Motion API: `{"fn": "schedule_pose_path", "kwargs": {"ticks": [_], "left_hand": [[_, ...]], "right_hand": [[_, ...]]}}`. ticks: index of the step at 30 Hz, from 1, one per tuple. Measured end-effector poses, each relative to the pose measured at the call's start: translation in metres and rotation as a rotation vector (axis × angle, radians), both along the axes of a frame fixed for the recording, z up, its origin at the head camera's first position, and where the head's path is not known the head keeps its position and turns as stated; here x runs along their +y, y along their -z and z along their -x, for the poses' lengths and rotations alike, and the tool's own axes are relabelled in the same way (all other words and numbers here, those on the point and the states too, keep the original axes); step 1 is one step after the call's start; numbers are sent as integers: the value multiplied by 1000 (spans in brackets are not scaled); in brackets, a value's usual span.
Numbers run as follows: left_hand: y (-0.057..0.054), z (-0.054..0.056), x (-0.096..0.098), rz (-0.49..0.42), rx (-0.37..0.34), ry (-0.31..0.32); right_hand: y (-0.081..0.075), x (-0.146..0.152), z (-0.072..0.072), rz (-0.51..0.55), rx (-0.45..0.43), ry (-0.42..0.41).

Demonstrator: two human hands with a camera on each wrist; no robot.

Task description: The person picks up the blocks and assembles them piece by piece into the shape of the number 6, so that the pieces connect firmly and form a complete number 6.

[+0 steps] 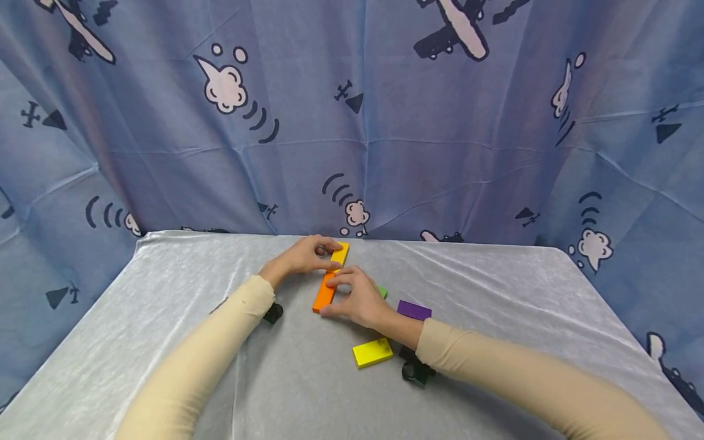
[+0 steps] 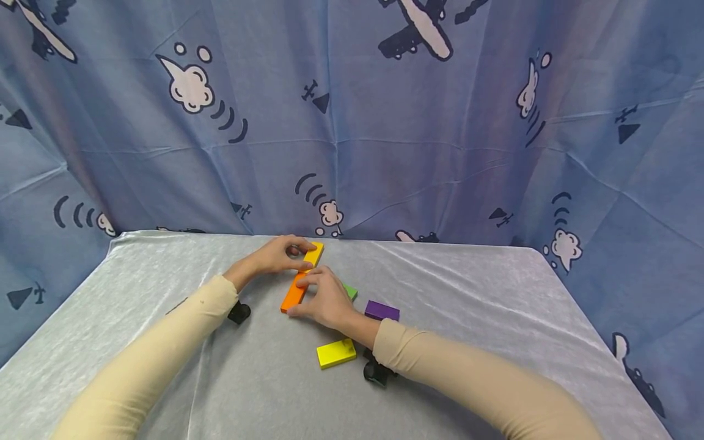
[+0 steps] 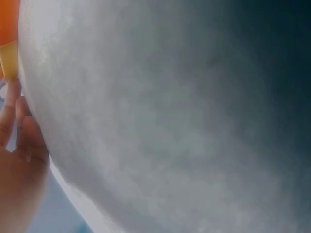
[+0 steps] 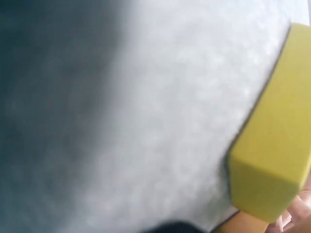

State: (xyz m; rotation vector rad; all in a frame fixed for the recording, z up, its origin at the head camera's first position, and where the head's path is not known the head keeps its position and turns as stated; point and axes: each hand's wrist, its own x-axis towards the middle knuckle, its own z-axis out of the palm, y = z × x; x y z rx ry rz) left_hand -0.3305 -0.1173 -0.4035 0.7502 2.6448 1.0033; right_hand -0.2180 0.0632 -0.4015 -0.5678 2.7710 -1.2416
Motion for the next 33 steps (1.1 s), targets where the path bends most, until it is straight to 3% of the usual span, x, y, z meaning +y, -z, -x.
{"fn": "schedule_pose_path", "kwargs": {"ticks": [11, 19, 24, 33], "left_hand": [[-1, 0, -1, 8, 3, 0], [-2, 1, -2, -2, -3, 15], [-3, 1, -2, -4, -35, 11], [-4, -1, 0, 28, -57, -14]], "right_hand": [[0, 0, 3, 9, 17, -48], [-13, 13, 3, 138, -133, -123], [-28, 30, 10, 137, -181, -151], [-40, 68, 20, 97, -128, -106]]}}
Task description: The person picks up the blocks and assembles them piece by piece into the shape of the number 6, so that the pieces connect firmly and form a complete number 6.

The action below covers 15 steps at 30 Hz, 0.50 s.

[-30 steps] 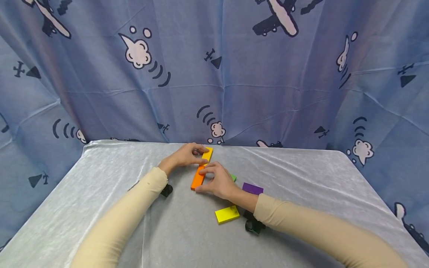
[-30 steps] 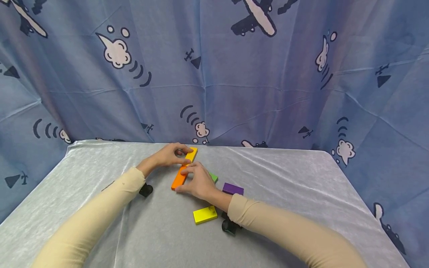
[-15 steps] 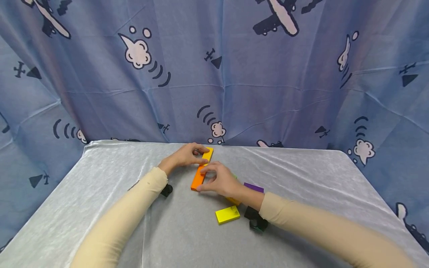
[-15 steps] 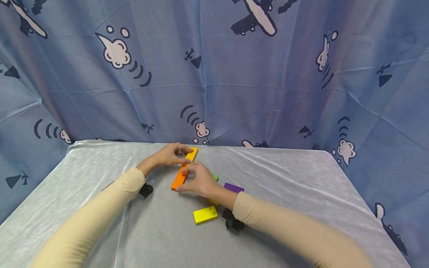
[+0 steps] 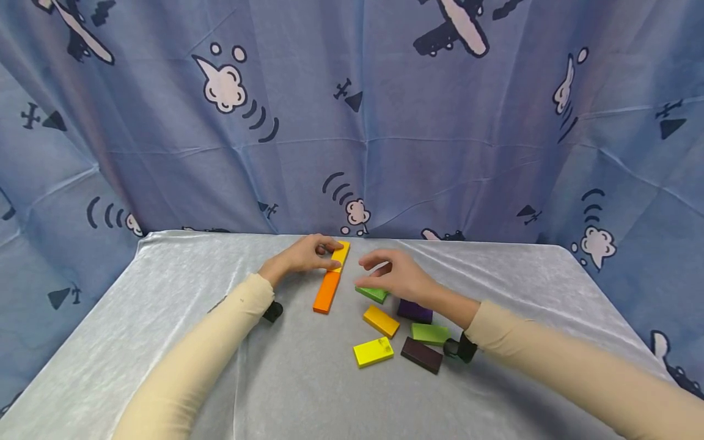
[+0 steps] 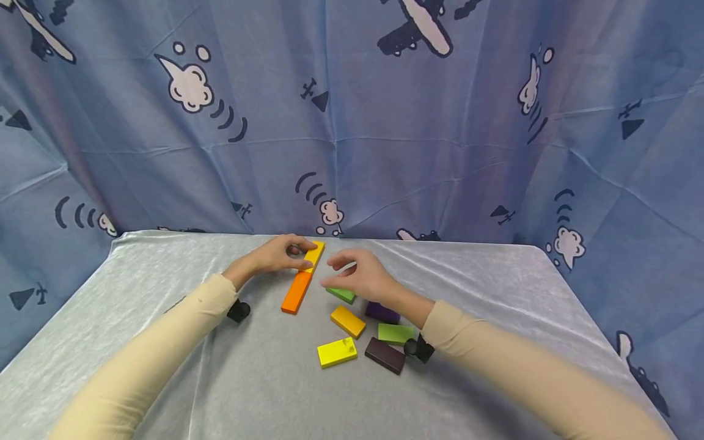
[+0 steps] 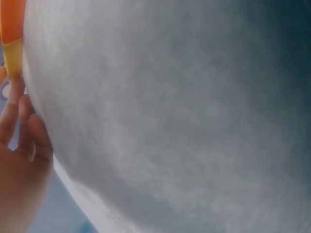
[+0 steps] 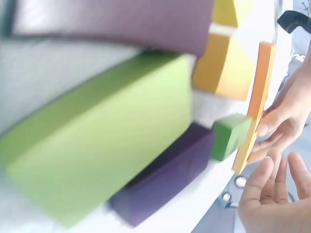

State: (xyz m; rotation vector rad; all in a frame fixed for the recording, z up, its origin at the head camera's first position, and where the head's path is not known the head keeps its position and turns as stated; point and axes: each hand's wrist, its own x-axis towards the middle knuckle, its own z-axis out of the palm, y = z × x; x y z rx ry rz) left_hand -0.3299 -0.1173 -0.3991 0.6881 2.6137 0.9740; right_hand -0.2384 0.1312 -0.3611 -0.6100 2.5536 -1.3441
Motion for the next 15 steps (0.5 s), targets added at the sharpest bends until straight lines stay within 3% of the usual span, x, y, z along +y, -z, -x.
{"fn": "schedule_pose_path", "kwargs": {"ticks": [15], "left_hand": [[1, 0, 0, 0, -10, -11]], "right_hand": [[12, 41, -3, 5, 36, -2]]}}
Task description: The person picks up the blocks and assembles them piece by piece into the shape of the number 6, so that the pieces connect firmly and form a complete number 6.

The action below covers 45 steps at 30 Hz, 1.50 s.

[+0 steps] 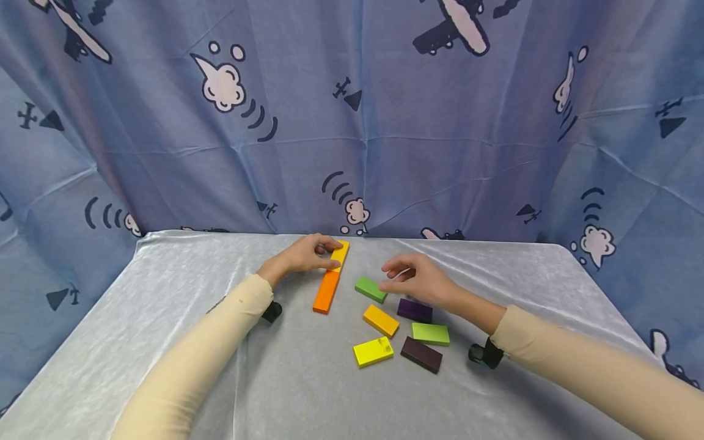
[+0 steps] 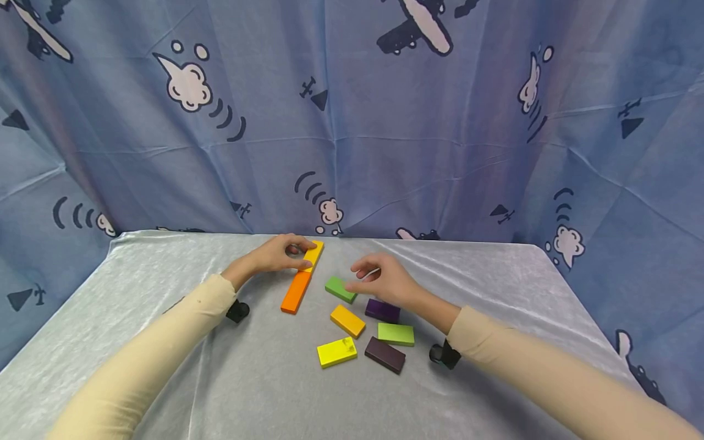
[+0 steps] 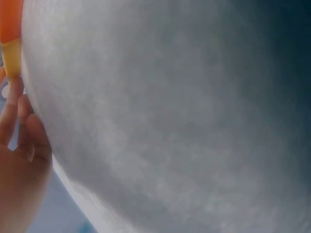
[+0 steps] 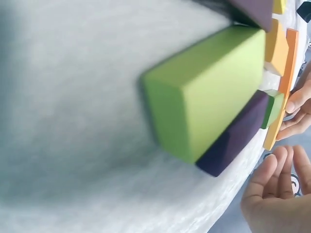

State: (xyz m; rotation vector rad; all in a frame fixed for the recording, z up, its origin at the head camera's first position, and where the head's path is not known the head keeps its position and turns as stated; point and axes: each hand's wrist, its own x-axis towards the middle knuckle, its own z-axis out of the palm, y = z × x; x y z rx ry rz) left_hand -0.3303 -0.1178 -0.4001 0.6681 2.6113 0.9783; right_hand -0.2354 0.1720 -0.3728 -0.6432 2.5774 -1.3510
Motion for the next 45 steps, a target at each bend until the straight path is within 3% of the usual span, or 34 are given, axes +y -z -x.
{"fn": "schedule_pose_path", "kwargs": {"ticks": [9, 19, 26, 45], "left_hand": [[1, 1, 1, -9, -6, -2], [1, 1, 0, -14, 7, 12], [-1, -1, 0, -9, 5, 8], [3, 1, -2, -20, 22, 27]], "right_hand": [[4, 13, -14, 14, 46, -64], [16, 10, -48, -24, 73, 32], [19, 5, -61, -27, 122, 66], [26, -11, -65, -200, 135, 165]]}}
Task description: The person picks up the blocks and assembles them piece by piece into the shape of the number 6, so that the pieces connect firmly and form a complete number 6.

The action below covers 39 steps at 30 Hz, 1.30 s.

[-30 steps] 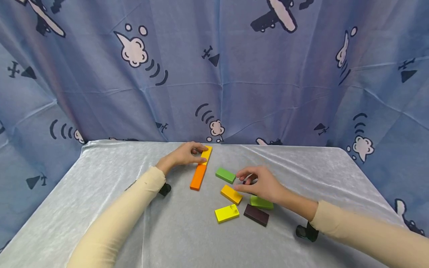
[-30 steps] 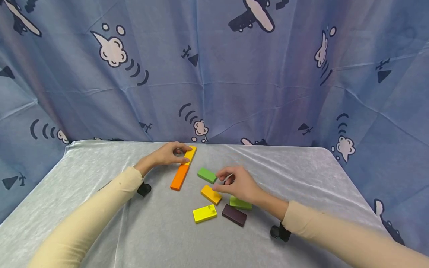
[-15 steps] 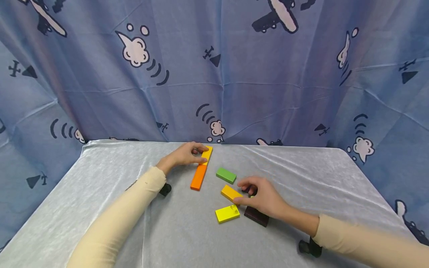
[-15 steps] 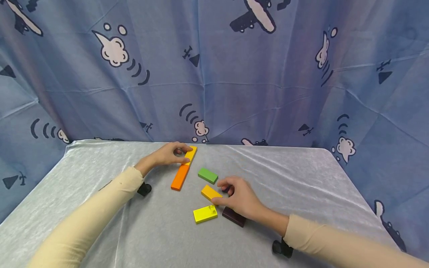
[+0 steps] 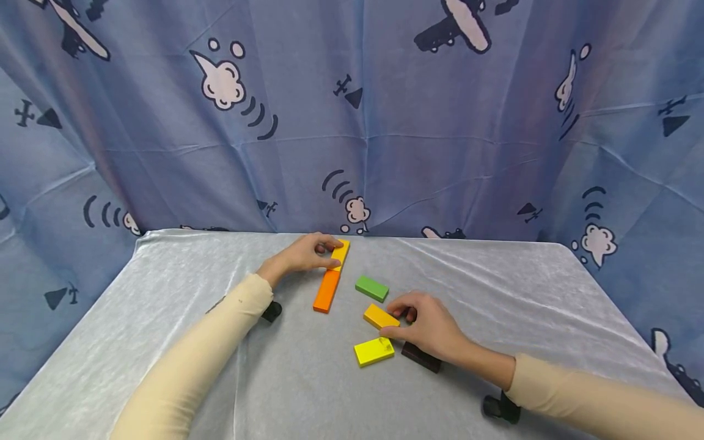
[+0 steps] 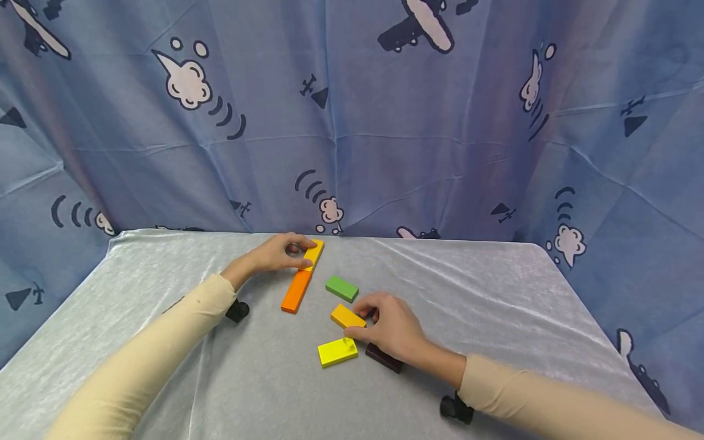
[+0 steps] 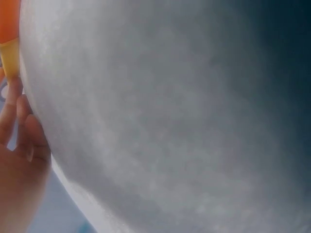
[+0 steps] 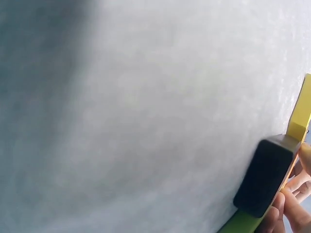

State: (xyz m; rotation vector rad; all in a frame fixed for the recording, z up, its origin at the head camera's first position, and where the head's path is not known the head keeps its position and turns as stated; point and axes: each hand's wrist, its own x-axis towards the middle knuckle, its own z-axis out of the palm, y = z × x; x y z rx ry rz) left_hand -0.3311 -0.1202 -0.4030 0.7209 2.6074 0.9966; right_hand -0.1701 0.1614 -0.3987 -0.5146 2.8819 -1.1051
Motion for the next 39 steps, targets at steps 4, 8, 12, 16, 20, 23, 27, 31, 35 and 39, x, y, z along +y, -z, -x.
{"fn": "schedule_pose_path", "kwargs": {"ticks": [4, 8, 12, 16, 20, 23, 27, 31, 35, 39], "left_hand": [[-1, 0, 1, 9, 7, 2], [-1, 0, 1, 13, 10, 4], [-1, 0, 1, 10, 16, 9], [0, 1, 0, 14, 20, 10], [0, 1, 0, 14, 20, 14], [0, 1, 0, 12, 16, 10], [1, 2, 1, 12, 9, -2], [2, 2, 1, 16, 13, -6], [2, 1, 1, 13, 15, -8], [2, 2, 2, 13, 6, -13]], "right_hand": [[-2, -3, 0, -34, -5, 30], [-4, -4, 0, -52, -8, 51], [-4, -6, 0, -53, -14, 60], [-4, -7, 0, -47, -13, 60], [-4, -7, 0, -37, -12, 59], [-4, -6, 0, -29, -8, 50], [-3, -5, 3, -6, 4, 20], [-2, -4, 7, 27, 23, -43], [-2, -4, 13, 52, 15, -118], [-3, -6, 19, 50, -6, -155]]}}
